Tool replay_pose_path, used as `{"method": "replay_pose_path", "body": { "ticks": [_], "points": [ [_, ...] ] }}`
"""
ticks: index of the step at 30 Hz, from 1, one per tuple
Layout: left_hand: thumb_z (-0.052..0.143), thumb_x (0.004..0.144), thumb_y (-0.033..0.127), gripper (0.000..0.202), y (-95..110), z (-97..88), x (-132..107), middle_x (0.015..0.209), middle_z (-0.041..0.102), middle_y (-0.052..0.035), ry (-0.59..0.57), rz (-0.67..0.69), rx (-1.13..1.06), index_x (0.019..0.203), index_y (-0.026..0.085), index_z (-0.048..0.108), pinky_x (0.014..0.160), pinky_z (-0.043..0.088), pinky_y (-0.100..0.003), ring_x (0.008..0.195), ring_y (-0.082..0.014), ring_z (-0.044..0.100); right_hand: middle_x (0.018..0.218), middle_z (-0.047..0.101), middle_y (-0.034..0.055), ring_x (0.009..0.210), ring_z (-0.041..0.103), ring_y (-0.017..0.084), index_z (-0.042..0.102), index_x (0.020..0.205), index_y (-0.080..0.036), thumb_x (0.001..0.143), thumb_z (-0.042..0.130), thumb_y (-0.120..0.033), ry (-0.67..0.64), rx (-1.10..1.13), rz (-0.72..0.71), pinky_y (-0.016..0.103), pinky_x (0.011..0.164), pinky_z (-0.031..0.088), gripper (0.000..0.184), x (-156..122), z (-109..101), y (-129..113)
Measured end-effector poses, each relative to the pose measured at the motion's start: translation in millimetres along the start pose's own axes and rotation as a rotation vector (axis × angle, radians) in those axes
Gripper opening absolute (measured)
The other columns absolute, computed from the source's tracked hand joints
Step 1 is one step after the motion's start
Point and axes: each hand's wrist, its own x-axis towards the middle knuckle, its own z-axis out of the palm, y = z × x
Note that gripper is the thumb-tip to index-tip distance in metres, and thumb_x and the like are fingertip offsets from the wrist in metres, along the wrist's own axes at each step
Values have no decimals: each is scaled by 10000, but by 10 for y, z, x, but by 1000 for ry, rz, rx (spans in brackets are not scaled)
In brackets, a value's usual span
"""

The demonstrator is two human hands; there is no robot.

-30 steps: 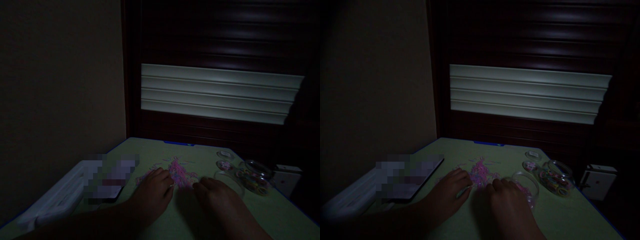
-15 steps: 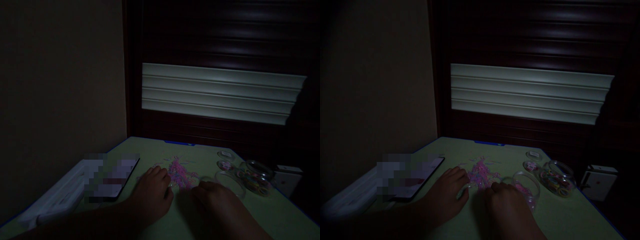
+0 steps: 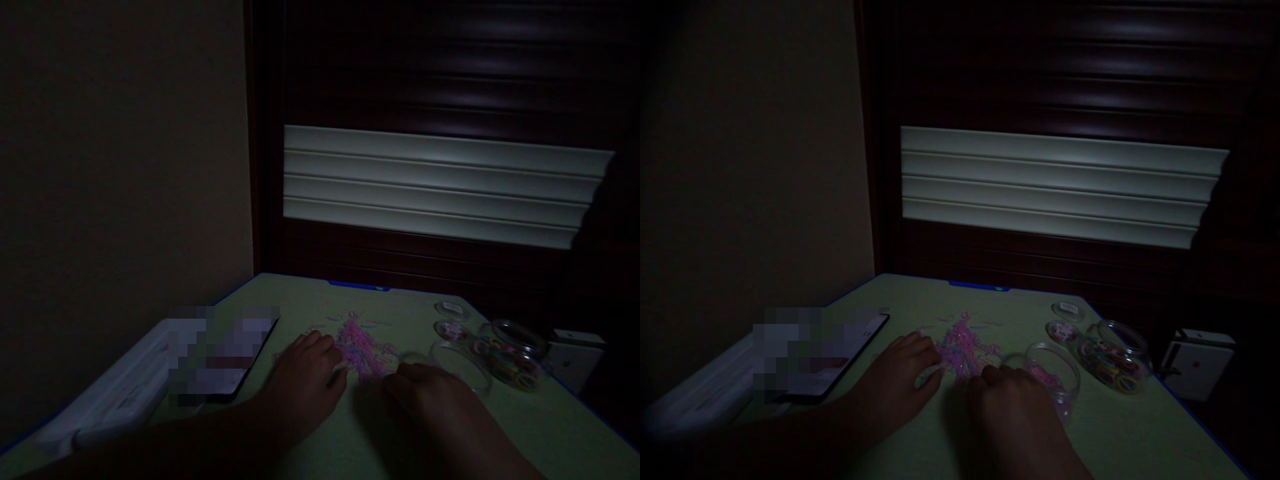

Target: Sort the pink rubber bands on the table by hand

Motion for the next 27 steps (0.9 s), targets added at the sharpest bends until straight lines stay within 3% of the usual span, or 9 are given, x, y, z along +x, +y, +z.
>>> {"method": "replay_pose_path", "body": {
  "ticks": [8, 27],
  "points": [
    [504, 830, 239, 134, -67, 35, 72, 775, 558, -29, -24, -38, -60, 769, 185, 610, 750, 369, -310, 819, -199, 481, 704, 650, 36, 619, 602, 177, 647, 723, -176, 681, 559, -20, -174, 22, 55, 250, 519, 360, 184, 38, -59, -29],
    [491, 816, 158, 128, -59, 18, 86, 767, 540, -13, 50, -61, -176, 752, 191, 596, 729, 363, -301, 790, -183, 475, 566, 586, -4, 482, 534, 138, 585, 588, -192, 606, 589, -30, 74, 25, -1, 243, 447, 264, 164, -11, 114, 26]
  ]
}}
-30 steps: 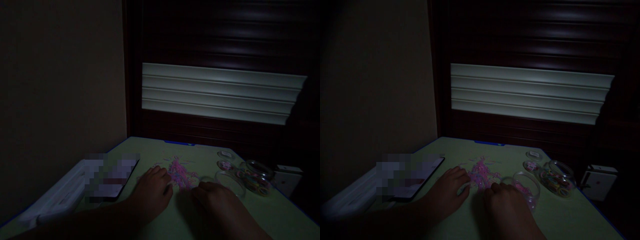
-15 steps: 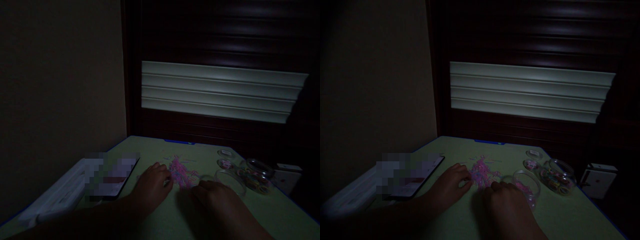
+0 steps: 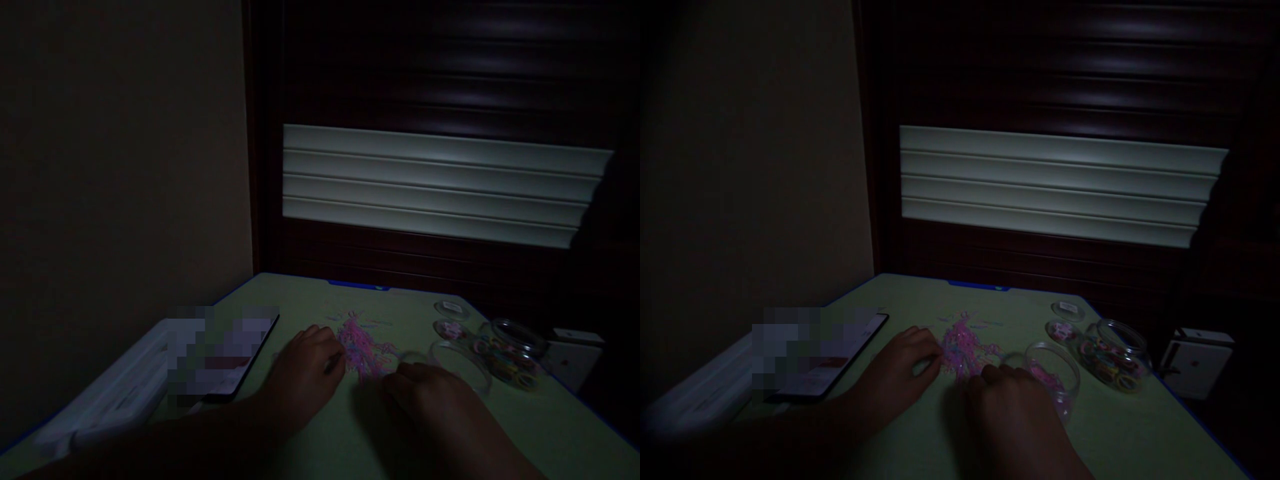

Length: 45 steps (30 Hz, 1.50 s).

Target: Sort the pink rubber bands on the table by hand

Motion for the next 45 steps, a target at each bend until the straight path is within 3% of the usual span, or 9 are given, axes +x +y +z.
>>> {"method": "replay_pose_path", "body": {
  "ticks": [5, 11, 17, 31, 40, 45],
  "points": [
    [521, 798, 135, 96, 12, -13, 3, 795, 546, -10, 34, 17, -50, 771, 190, 595, 736, 371, -302, 809, -182, 477, 578, 593, 7, 500, 542, 137, 597, 603, -193, 670, 553, -52, -44, -22, -1, 245, 456, 271, 162, 19, -44, -7],
    [521, 804, 122, 116, 12, -15, -9, 836, 563, -12, 79, 52, -112, 811, 202, 605, 757, 382, -303, 831, -181, 486, 658, 626, 18, 549, 566, 141, 625, 678, -188, 674, 567, -30, -203, 39, 46, 230, 472, 302, 168, 43, -147, -42],
    [499, 830, 134, 119, -3, -2, -5, 835, 589, -17, 144, 35, -213, 811, 194, 600, 758, 400, -289, 840, -169, 519, 648, 622, 21, 559, 569, 150, 617, 665, -182, 697, 550, -42, -182, 18, 41, 240, 479, 309, 158, 39, -151, -40],
    [525, 789, 89, 111, 12, 20, -31, 781, 584, -12, 117, 62, -283, 787, 183, 584, 715, 406, -269, 783, -157, 536, 594, 592, 2, 514, 546, 130, 588, 618, -189, 690, 520, -31, -117, 29, 28, 237, 463, 277, 186, 29, -123, -33],
    [500, 824, 84, 100, 88, -9, -70, 799, 571, -25, 14, 338, -257, 813, 163, 560, 738, 392, -269, 792, -147, 508, 701, 611, 9, 601, 561, 127, 613, 771, -198, 719, 498, -22, -110, 97, 36, 224, 509, 317, 216, 27, -74, -6],
    [461, 839, 76, 124, 111, -29, -79, 784, 564, -31, -8, 412, -215, 817, 156, 553, 748, 386, -281, 791, -151, 495, 720, 613, 8, 642, 570, 139, 617, 809, -198, 747, 505, -33, -127, 101, 27, 234, 537, 335, 209, 27, -97, -32]
  ]
}}
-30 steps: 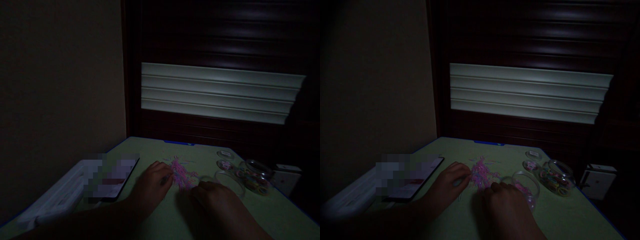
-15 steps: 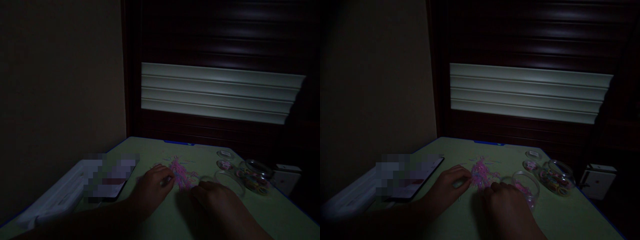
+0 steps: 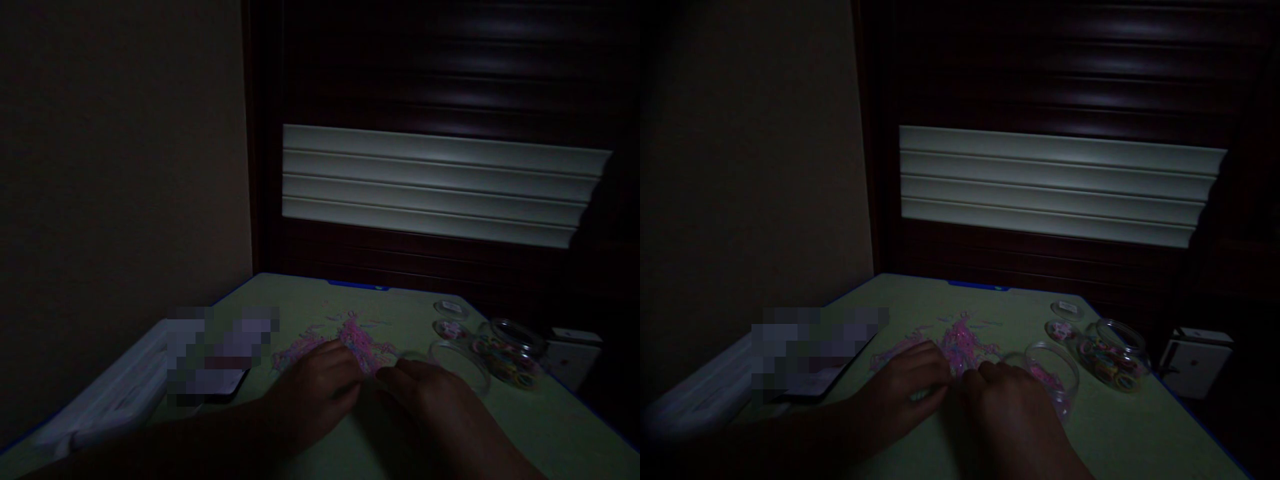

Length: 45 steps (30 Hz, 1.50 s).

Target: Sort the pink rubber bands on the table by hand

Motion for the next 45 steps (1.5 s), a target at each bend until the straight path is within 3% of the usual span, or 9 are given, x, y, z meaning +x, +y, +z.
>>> {"method": "replay_pose_path", "body": {
  "ticks": [12, 24, 28, 33, 45],
  "points": [
    [435, 855, 92, 139, 52, -11, 9, 782, 557, -38, -42, 32, -3, 832, 162, 553, 734, 377, -287, 784, -158, 484, 642, 595, -14, 568, 547, 118, 592, 685, -189, 628, 525, 9, 27, -21, -25, 226, 497, 289, 217, -1, -20, -15],
    [481, 819, 72, 130, 9, 2, -3, 832, 566, -27, -49, -76, 34, 861, 172, 553, 765, 368, -285, 818, -160, 488, 666, 583, -5, 601, 539, 125, 576, 706, -186, 702, 508, 7, 61, 11, -28, 223, 533, 320, 204, -4, -11, 5],
    [466, 822, 82, 142, 11, 5, -6, 834, 566, -31, -62, -72, 39, 879, 174, 559, 766, 368, -301, 819, -168, 487, 655, 570, -14, 584, 523, 118, 569, 695, -188, 645, 516, 40, 65, 6, -28, 216, 510, 303, 240, -8, -19, 2],
    [519, 785, 71, 164, 5, 2, -14, 852, 571, -24, -46, -86, 11, 904, 173, 568, 770, 366, -286, 832, -161, 490, 667, 577, 2, 604, 532, 127, 580, 725, -190, 741, 472, -9, 93, 9, -42, 222, 541, 325, 212, -15, -12, 4],
    [485, 790, 40, 174, 8, 5, -8, 827, 561, -15, -59, -79, 14, 871, 177, 555, 756, 359, -278, 812, -155, 485, 645, 562, -6, 579, 520, 130, 570, 707, -189, 706, 508, 5, 129, 16, -62, 235, 511, 304, 203, -26, 2, 9]
  ]
}}
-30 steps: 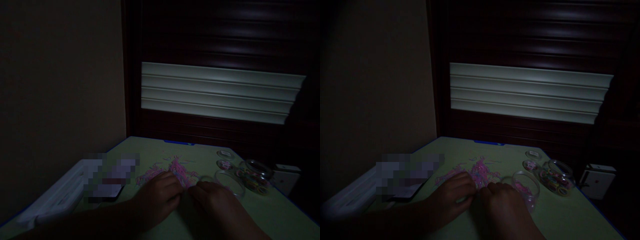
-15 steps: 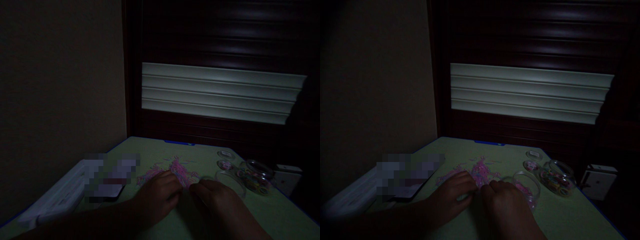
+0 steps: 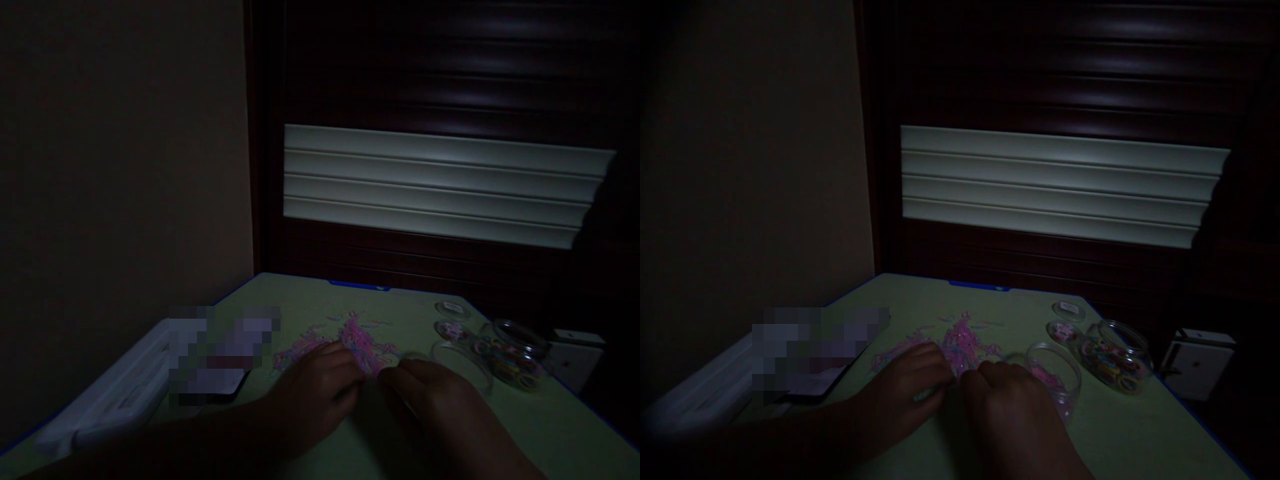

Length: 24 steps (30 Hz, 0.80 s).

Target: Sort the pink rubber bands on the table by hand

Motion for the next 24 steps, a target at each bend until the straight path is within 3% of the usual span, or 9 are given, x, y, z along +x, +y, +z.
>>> {"method": "replay_pose_path", "body": {
  "ticks": [7, 12, 16, 24],
  "points": [
    [468, 825, 74, 116, -15, 19, 9, 775, 552, -13, -40, 13, 70, 786, 157, 539, 720, 354, -278, 772, -149, 476, 639, 583, 8, 580, 536, 175, 594, 707, -192, 630, 517, 36, 126, -236, -15, 280, 537, 326, 252, -17, -52, 37],
    [455, 842, 97, 122, -15, 19, 8, 770, 557, -19, -40, 27, 83, 788, 154, 549, 710, 360, -284, 760, -152, 479, 738, 620, 47, 688, 574, 226, 623, 811, -171, 663, 468, 47, 73, -465, 115, 338, 641, 400, 305, -33, -258, 29],
    [447, 846, 99, 133, -25, 21, 8, 780, 571, -29, -33, 40, 65, 816, 152, 565, 722, 364, -287, 767, -156, 487, 796, 633, 110, 695, 582, 259, 628, 818, -137, 664, 454, 32, 57, -615, 209, 373, 621, 424, 288, -65, -372, 89],
    [454, 836, 84, 133, -19, 10, 11, 780, 571, -28, -59, 35, 66, 810, 152, 566, 735, 362, -282, 768, -153, 490, 772, 626, 130, 725, 592, 278, 626, 838, -119, 670, 414, 34, -8, -654, 320, 386, 629, 432, 310, -108, -408, 170]
  ]
}}
